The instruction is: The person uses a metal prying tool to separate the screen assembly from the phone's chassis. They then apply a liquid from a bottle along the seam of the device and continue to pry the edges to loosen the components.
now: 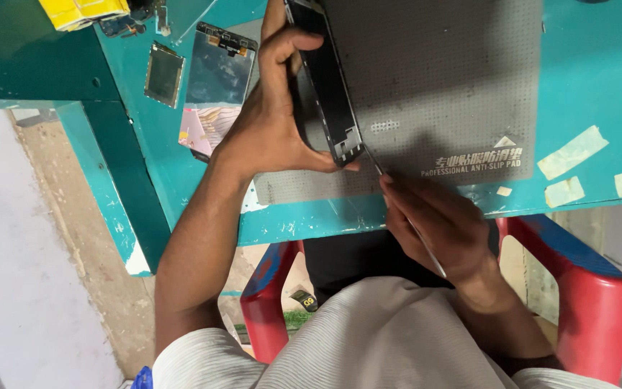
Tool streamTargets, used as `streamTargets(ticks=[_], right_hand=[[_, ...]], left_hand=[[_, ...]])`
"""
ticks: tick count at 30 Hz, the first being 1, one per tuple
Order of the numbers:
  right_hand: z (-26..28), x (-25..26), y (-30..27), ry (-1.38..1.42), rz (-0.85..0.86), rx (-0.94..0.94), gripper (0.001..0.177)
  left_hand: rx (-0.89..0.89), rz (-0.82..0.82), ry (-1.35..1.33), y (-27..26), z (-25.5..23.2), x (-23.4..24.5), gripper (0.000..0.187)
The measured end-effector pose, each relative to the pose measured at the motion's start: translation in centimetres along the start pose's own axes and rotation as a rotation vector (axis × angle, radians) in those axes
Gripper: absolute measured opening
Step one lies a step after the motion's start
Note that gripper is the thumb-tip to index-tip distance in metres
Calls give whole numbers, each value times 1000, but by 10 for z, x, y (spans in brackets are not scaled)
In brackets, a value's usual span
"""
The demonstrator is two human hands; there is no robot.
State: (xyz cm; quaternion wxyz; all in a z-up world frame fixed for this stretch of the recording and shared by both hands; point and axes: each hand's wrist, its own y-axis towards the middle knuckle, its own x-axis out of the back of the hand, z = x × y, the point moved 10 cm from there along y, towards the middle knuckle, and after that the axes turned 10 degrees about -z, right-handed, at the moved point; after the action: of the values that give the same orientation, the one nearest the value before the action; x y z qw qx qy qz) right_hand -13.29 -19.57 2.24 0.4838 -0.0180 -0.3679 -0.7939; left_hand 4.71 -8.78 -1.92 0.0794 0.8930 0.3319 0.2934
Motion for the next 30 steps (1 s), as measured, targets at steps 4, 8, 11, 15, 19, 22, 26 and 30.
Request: streamTargets(ticks=[4,8,11,15,19,22,26,30], right_hand=[[-1,-1,-2,-7,-4,15,35],[-3,-1,-6,-25,15,-3,34],[-2,-1,-6,-37,12,-3,33],[2,0,-2,-90,18,-15,30],[6,-4,6,-83,37,-54,27],[8,-9,17,-48,60,-76,26],[4,-19,37,-35,109,-100,26],[0,-18,38,-29,128,-176,25]], left_hand=[[11,5,1,1,-2,-1,138],[-37,-6,-7,5,-7,1,139],[-3,0,-19,4,-7,1,136],[-23,-8,-4,5,-12,3,134],[-19,-3,2,5,-10,2,131],[2,-5,-7,2,-9,2,128],[-15,-20,18,3,-11,3,127],[-47,-40,47,7,-17,5,126]])
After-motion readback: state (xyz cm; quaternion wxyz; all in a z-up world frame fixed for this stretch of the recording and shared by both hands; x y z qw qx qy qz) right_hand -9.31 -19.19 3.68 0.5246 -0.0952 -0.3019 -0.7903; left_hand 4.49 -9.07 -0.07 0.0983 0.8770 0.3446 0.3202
